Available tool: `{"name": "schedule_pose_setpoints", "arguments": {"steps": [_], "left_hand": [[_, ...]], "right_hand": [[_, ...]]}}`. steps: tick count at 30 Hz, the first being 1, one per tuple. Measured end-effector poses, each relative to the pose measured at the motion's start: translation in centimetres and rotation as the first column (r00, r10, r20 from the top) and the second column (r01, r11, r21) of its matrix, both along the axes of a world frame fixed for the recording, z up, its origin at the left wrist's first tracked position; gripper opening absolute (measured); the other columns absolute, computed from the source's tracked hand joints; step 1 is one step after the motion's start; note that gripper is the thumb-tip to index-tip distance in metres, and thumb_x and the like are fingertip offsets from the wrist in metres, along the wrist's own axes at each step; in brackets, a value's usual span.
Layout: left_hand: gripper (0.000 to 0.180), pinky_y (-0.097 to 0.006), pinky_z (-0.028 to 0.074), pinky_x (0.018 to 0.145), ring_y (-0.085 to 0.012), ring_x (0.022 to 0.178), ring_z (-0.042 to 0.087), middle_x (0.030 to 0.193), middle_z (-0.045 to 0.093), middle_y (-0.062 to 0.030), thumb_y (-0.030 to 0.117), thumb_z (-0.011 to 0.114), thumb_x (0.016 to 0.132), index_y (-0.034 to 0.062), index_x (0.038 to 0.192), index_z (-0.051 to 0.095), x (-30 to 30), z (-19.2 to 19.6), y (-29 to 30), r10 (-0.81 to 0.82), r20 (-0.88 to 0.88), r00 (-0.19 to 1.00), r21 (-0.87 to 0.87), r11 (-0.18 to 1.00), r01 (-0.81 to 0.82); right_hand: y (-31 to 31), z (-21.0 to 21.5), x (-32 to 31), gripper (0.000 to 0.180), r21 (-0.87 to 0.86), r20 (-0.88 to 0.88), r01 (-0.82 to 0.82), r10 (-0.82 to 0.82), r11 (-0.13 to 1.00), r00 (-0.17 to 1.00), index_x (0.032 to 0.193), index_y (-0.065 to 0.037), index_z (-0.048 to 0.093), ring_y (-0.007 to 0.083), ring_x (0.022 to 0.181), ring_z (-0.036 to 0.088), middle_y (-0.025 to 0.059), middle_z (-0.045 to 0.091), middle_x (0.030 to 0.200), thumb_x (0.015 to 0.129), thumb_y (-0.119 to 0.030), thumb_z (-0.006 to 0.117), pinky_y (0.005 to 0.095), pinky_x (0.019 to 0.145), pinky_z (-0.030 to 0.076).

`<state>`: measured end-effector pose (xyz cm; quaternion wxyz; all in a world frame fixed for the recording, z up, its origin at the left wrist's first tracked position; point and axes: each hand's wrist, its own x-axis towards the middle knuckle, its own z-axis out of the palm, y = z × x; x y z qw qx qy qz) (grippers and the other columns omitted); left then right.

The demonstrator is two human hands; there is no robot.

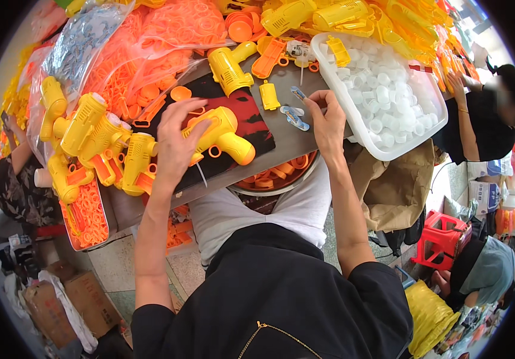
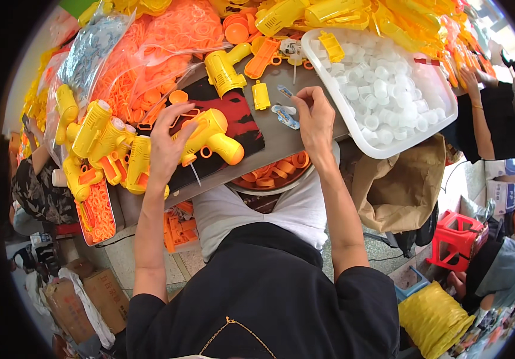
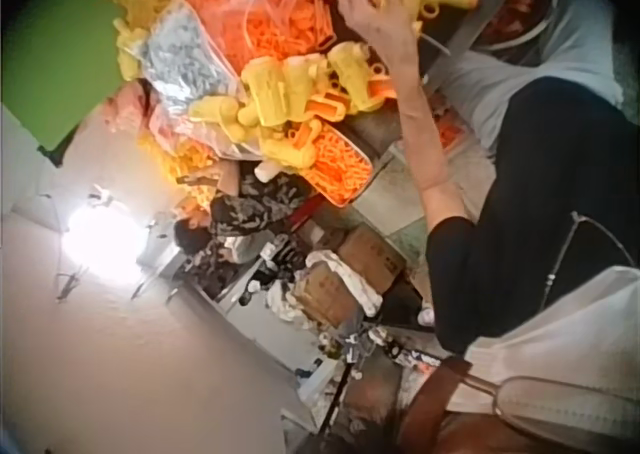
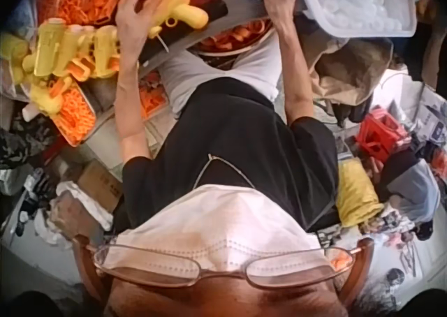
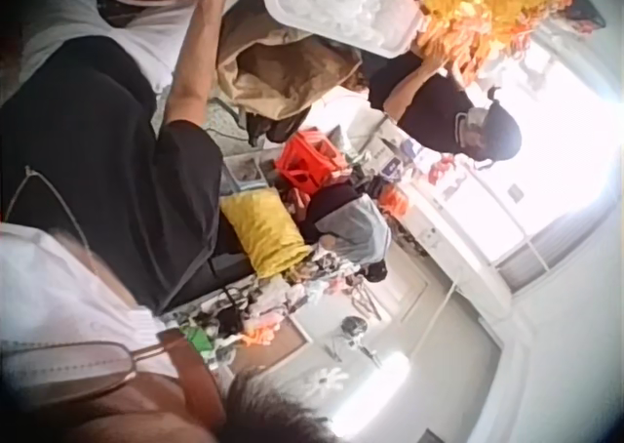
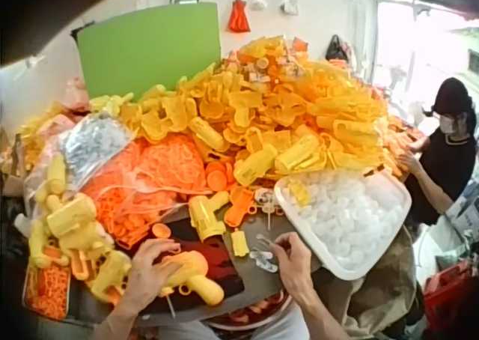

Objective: Assemble plastic components of toy guns on a factory workbench.

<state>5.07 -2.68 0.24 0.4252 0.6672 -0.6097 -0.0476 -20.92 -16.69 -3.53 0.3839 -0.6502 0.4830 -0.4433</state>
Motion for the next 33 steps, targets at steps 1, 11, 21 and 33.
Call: {"name": "schedule_pose_setpoints", "arguments": {"steps": [1, 11, 21, 33], "left_hand": [[0.032, -0.039, 0.048, 0.095, -0.0307, 0.107, 0.063, 0.112, 0.069, -0.0125, 0.016, 0.077, 0.083, 0.0059, 0.113, 0.071, -1.2, 0.8, -0.8, -0.05, -0.1, 0.994, 0.007, 0.999, 0.051], [0.027, -0.029, 0.052, 0.084, -0.013, 0.083, 0.067, 0.088, 0.071, -0.0061, 0.008, 0.072, 0.088, 0.0032, 0.114, 0.07, -5.6, 3.2, -4.6, -0.194, -0.506, 0.84, 0.035, 0.969, 0.244], [0.025, -0.031, 0.052, 0.085, -0.0191, 0.092, 0.066, 0.102, 0.07, -0.0086, 0.009, 0.076, 0.085, 0.0025, 0.109, 0.071, 0.1, 0.9, 1.4, 0.023, 0.045, 0.999, 0.053, 0.998, -0.025], [0.02, -0.035, 0.047, 0.088, -0.0237, 0.096, 0.062, 0.1, 0.07, -0.0066, 0.012, 0.079, 0.081, 0.0044, 0.099, 0.074, 0.8, -1.7, 2.6, 0.032, 0.062, 0.998, 0.018, 0.999, -0.033]], "right_hand": [[0.0, 0.4, 0.0, 0.011, -0.003, 0.002, -0.005, 0.005, 1.0, 1.0, 0.096, 0.0, 0.064, 0.0088, 0.066, 0.048, 0.0007, 0.062, 0.079, 0.092, -0.009, 0.069, 0.025, 0.062, 0.042], [2.6, 3.8, 3.6, 0.013, 0.056, 0.219, -0.381, 0.361, 0.923, 0.907, 0.098, -0.002, 0.065, 0.0039, 0.074, 0.049, -0.0034, 0.061, 0.085, 0.094, -0.013, 0.07, 0.021, 0.067, 0.041], [1.5, 2.7, 5.1, 0.024, 0.262, 0.341, -0.524, 0.43, 0.81, 0.836, 0.094, -0.006, 0.065, 0.0028, 0.07, 0.043, -0.0053, 0.055, 0.082, 0.094, -0.028, 0.074, 0.0197, 0.065, 0.034], [0.3, 1.5, 6.8, 0.025, 0.359, 0.258, -0.53, 0.464, 0.768, 0.847, 0.079, -0.006, 0.065, 0.0027, 0.066, 0.04, -0.0052, 0.048, 0.077, 0.09, -0.024, 0.078, 0.0207, 0.058, 0.028]]}}
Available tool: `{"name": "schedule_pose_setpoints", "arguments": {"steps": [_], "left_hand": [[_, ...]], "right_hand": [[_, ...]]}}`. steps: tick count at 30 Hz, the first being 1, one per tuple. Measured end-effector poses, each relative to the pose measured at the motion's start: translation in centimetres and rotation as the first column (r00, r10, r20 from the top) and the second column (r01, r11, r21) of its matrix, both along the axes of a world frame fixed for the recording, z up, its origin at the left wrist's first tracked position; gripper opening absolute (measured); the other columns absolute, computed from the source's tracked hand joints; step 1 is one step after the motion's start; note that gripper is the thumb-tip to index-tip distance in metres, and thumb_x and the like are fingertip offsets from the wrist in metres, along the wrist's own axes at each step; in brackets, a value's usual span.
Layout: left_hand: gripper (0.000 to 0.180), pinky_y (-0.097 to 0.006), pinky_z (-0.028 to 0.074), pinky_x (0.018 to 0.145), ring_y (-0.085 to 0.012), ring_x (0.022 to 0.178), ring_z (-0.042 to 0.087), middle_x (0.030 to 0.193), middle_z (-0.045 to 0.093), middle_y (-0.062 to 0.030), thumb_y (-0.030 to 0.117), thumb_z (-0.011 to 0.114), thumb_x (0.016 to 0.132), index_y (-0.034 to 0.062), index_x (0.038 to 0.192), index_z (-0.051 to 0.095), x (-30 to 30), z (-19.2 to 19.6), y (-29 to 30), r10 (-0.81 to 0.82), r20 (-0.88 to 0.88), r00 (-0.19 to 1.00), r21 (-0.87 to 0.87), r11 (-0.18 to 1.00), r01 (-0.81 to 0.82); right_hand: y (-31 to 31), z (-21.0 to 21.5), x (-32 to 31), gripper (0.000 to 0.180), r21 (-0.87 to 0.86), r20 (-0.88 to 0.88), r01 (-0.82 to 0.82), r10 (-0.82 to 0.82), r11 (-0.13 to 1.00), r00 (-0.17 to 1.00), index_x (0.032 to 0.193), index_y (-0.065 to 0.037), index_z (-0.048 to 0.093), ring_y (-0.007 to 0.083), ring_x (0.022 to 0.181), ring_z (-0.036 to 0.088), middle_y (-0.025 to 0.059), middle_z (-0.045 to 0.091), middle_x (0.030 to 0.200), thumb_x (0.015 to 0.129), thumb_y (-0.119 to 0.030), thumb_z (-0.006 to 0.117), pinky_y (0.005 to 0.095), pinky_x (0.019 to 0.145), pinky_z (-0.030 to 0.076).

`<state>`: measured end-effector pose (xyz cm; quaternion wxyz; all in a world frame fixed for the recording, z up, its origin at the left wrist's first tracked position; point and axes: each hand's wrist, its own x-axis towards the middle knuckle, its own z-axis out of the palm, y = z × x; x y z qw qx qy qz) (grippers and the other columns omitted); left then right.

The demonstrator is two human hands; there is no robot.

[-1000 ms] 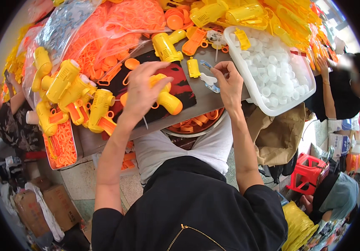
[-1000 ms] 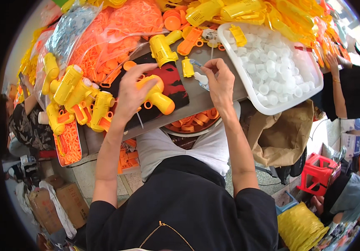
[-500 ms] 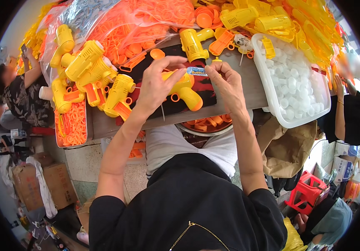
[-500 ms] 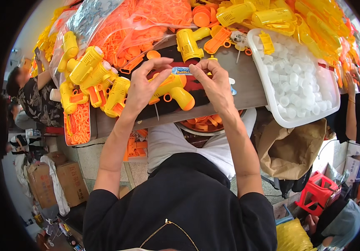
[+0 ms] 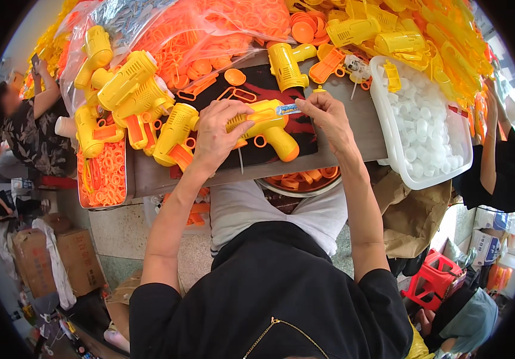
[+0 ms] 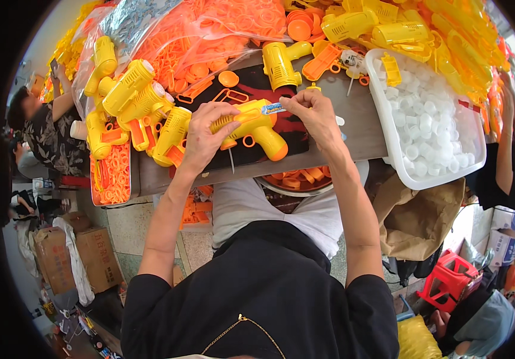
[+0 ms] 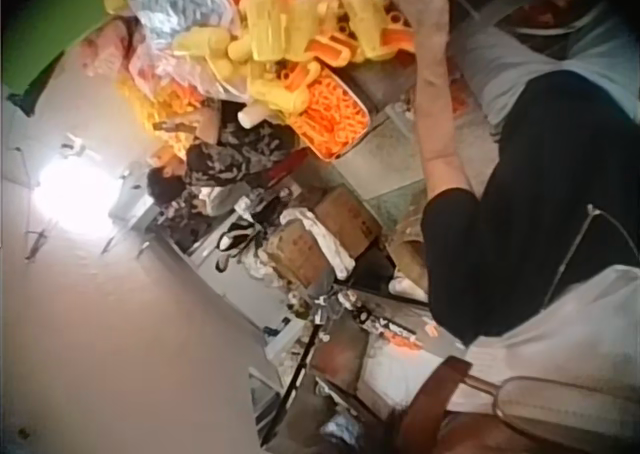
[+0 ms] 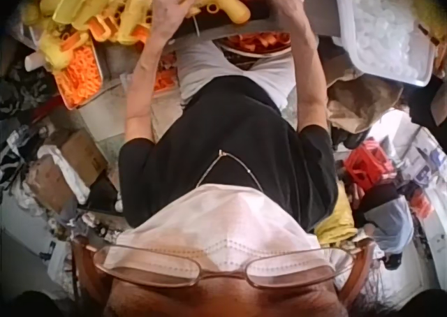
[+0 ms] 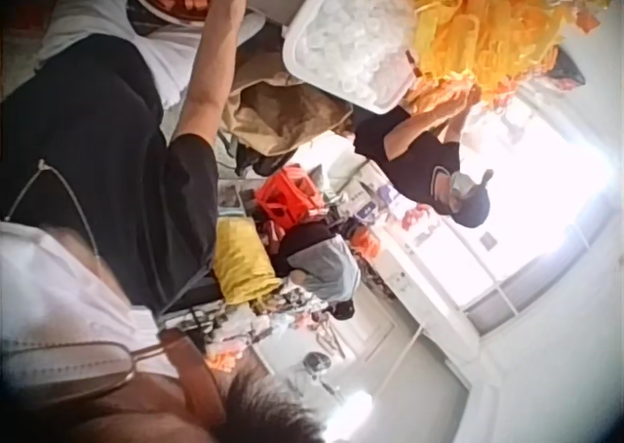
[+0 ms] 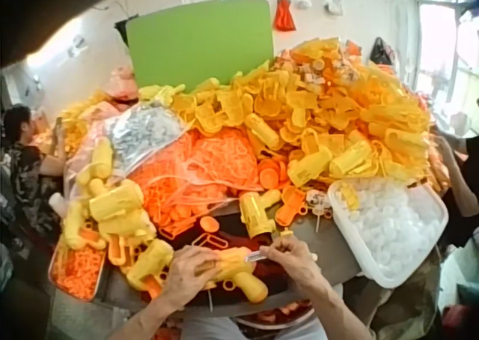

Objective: Assemble plastic components of toy guns on a factory workbench.

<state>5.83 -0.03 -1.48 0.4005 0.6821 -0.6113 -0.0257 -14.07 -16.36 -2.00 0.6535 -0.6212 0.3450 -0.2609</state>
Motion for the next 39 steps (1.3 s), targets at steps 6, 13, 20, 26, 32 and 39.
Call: {"name": "schedule_pose_setpoints", "arguments": {"steps": [6, 13, 20, 26, 32, 39], "left_hand": [[0.019, -0.037, 0.042, 0.092, -0.0232, 0.096, 0.061, 0.1, 0.069, -0.0015, 0.019, 0.078, 0.083, 0.0101, 0.099, 0.073, -0.1, -0.2, -0.2, 0.012, -0.051, 0.999, -0.003, 1.0, -0.013], [0.022, -0.037, 0.046, 0.091, -0.0254, 0.101, 0.06, 0.106, 0.067, -0.0067, 0.012, 0.079, 0.081, 0.0075, 0.101, 0.073, -0.4, -0.6, -0.1, 0.011, -0.072, 0.997, 0.014, 1.0, -0.01], [0.023, -0.037, 0.044, 0.094, -0.0256, 0.103, 0.058, 0.105, 0.065, -0.0066, 0.011, 0.079, 0.08, 0.0073, 0.101, 0.071, -0.1, -1.3, -0.1, -0.013, -0.207, 0.978, -0.007, 1.0, 0.011], [0.024, -0.036, 0.046, 0.095, -0.0251, 0.105, 0.057, 0.11, 0.066, -0.0072, 0.009, 0.079, 0.081, 0.0061, 0.104, 0.072, -0.1, -0.9, 0.0, -0.016, -0.204, 0.979, 0.026, 0.999, 0.022], [0.023, -0.036, 0.047, 0.092, -0.0238, 0.101, 0.057, 0.108, 0.064, -0.0055, 0.006, 0.078, 0.081, 0.011, 0.104, 0.077, -0.2, -0.9, 0.1, -0.028, -0.075, 0.997, 0.002, 1.0, 0.028], [0.026, -0.034, 0.047, 0.092, -0.0227, 0.103, 0.057, 0.109, 0.065, -0.0038, 0.004, 0.077, 0.081, 0.0167, 0.103, 0.08, -0.4, -1.3, -0.3, -0.047, -0.07, 0.996, 0.005, 0.999, 0.047]], "right_hand": [[0.2, -1.2, 2.5, 0.032, -0.202, -0.066, -0.106, 0.094, 0.974, 0.993, 0.078, -0.001, 0.064, 0.008, 0.077, 0.047, -0.0003, 0.05, 0.081, 0.086, -0.027, 0.081, 0.0249, 0.064, 0.035], [2.1, 0.5, 2.6, 0.021, -0.599, -0.229, -0.117, -0.029, 0.792, 0.973, 0.09, -0.004, 0.068, 0.015, 0.082, 0.052, 0.0056, 0.056, 0.094, 0.084, -0.018, 0.082, 0.0289, 0.071, 0.044], [2.5, 0.4, 1.8, 0.033, -0.937, -0.266, -0.284, 0.109, 0.202, 0.958, 0.112, -0.012, 0.072, 0.0296, 0.116, 0.055, 0.0108, 0.055, 0.128, 0.081, -0.001, 0.072, 0.0366, 0.091, 0.049], [1.3, -0.2, 3.0, 0.033, -0.233, -0.075, -0.242, 0.23, 0.942, 0.97, 0.133, -0.002, 0.058, 0.0139, 0.115, 0.055, 0.0057, 0.059, 0.125, 0.105, -0.021, 0.053, 0.0278, 0.096, 0.046], [-1.0, 0.8, 3.3, 0.049, -0.027, -0.229, -0.447, 0.429, 0.894, 0.874, 0.136, 0.001, 0.055, 0.0097, 0.104, 0.057, 0.004, 0.063, 0.114, 0.099, -0.029, 0.066, 0.0252, 0.094, 0.046], [-2.2, 0.3, 3.9, 0.043, -0.014, -0.284, -0.512, 0.488, 0.859, 0.825, 0.128, 0.001, 0.059, 0.0114, 0.104, 0.057, 0.0058, 0.064, 0.115, 0.094, -0.022, 0.072, 0.0261, 0.093, 0.046]]}}
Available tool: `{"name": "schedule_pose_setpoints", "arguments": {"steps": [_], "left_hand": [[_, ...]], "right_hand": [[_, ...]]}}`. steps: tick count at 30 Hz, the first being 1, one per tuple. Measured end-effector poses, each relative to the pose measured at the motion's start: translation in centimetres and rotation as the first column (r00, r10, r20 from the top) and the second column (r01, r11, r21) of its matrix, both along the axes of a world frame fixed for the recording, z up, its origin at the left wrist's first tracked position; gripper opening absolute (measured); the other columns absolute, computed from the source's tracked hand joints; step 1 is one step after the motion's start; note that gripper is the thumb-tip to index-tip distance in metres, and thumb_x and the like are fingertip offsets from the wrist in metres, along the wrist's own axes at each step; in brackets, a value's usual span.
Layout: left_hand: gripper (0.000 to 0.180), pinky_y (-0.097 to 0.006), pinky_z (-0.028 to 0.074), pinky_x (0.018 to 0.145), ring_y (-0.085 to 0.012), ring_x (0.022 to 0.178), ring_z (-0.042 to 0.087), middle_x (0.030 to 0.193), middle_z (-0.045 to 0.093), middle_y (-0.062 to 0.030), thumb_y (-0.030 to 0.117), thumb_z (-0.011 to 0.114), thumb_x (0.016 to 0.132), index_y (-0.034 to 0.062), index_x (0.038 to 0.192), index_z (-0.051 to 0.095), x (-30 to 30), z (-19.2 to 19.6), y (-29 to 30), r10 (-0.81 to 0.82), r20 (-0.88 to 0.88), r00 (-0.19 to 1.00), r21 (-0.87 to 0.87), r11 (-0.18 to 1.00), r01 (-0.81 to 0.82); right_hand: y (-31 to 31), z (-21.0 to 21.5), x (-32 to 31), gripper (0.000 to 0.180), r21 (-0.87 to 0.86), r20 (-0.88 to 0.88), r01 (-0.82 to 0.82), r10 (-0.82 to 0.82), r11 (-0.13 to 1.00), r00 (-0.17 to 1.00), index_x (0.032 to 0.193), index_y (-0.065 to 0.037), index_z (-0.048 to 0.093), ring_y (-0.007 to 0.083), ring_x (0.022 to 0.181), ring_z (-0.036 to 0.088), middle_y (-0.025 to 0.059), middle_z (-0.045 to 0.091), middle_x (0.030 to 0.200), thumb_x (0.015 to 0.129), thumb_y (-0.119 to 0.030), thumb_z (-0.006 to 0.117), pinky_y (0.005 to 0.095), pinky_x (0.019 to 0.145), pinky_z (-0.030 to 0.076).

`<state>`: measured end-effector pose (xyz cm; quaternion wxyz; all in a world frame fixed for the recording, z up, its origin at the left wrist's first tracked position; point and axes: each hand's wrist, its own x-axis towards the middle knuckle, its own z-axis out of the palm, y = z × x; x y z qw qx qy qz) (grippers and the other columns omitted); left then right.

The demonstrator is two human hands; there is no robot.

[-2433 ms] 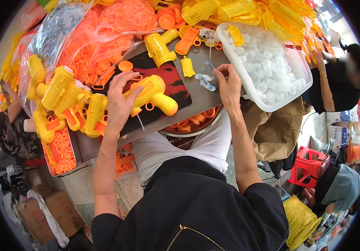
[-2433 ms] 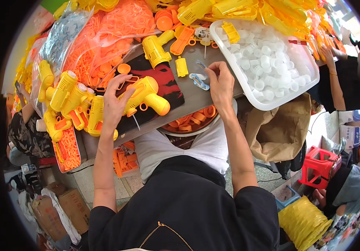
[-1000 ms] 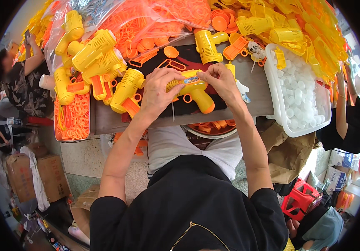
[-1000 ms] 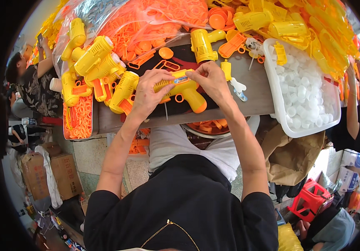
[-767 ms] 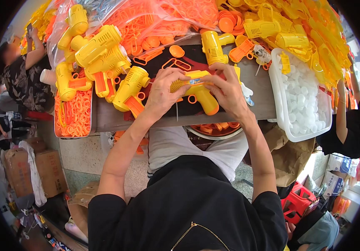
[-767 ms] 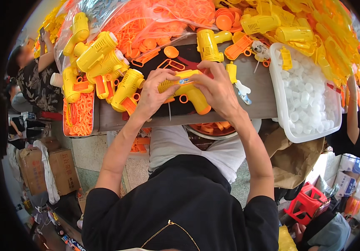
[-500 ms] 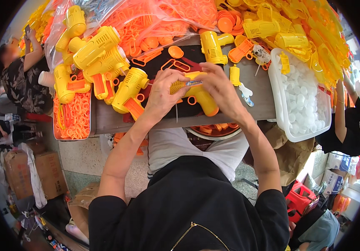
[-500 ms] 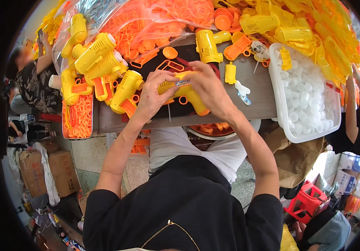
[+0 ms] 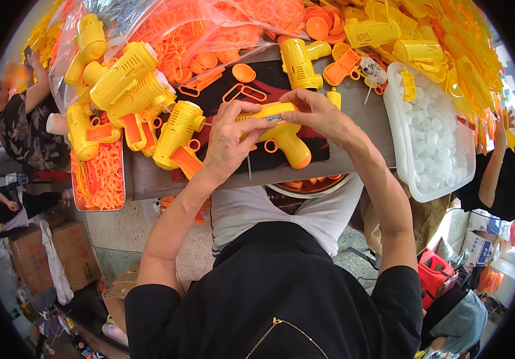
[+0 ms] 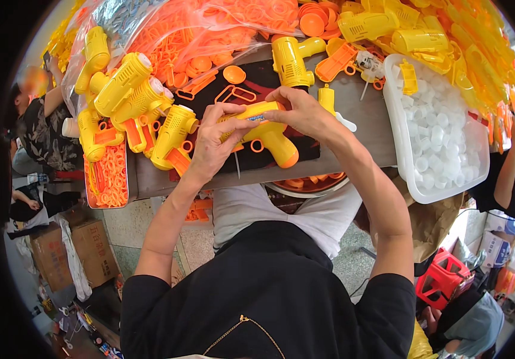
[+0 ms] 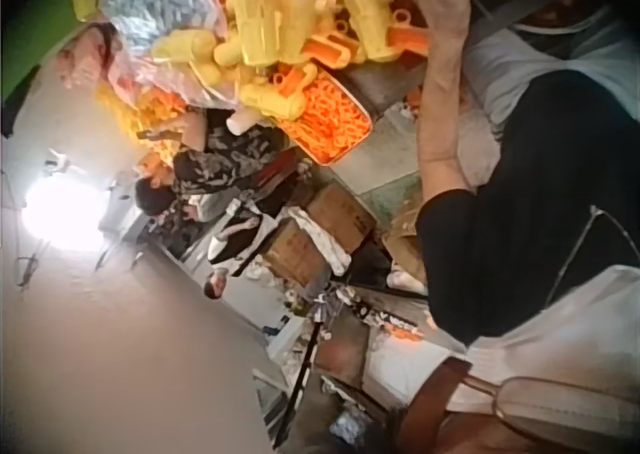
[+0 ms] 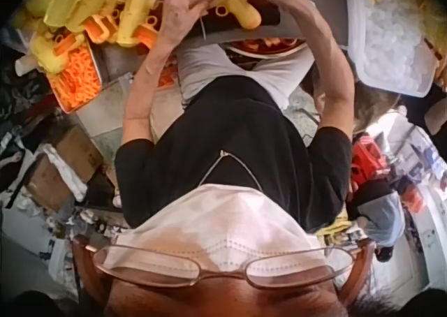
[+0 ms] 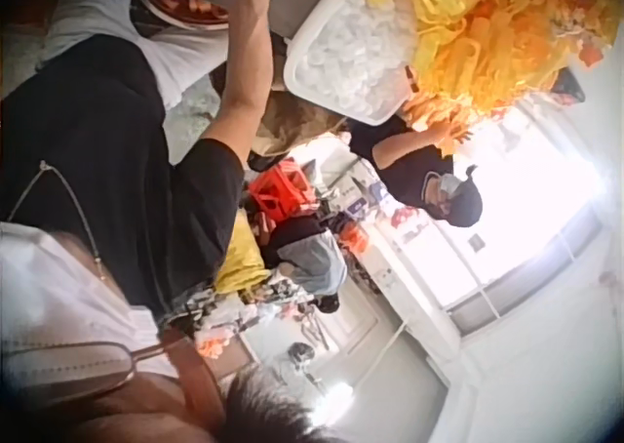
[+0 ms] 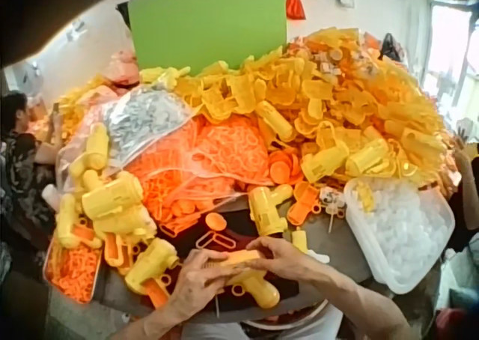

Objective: Assemble plastic components of toy guns on a factory workbench.

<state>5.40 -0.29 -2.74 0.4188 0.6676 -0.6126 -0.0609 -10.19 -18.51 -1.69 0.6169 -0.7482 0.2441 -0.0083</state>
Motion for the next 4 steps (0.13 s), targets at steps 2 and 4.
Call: {"name": "schedule_pose_setpoints", "arguments": {"steps": [2, 4], "left_hand": [[0.024, -0.038, 0.045, 0.09, -0.0239, 0.104, 0.057, 0.108, 0.064, -0.0022, 0.008, 0.077, 0.08, 0.0191, 0.101, 0.08, 0.19, -0.08, -0.04, -0.003, -0.028, 1.0, -0.021, 1.0, 0.002], [0.023, -0.038, 0.044, 0.091, -0.0241, 0.105, 0.057, 0.109, 0.064, -0.0021, 0.008, 0.077, 0.081, 0.0189, 0.101, 0.08, 0.13, -0.31, 0.07, 0.004, -0.018, 1.0, -0.015, 1.0, -0.004]], "right_hand": [[0.12, 0.13, 0.33, 0.043, -0.014, -0.026, 0.008, -0.009, 1.0, 1.0, 0.127, 0.001, 0.059, 0.0119, 0.107, 0.057, 0.0061, 0.064, 0.116, 0.094, -0.022, 0.072, 0.0265, 0.095, 0.046], [0.08, 0.55, 0.31, 0.042, -0.041, -0.045, 0.02, -0.022, 0.999, 0.999, 0.126, 0.0, 0.059, 0.0124, 0.11, 0.057, 0.0064, 0.064, 0.116, 0.093, -0.022, 0.073, 0.027, 0.097, 0.046]]}}
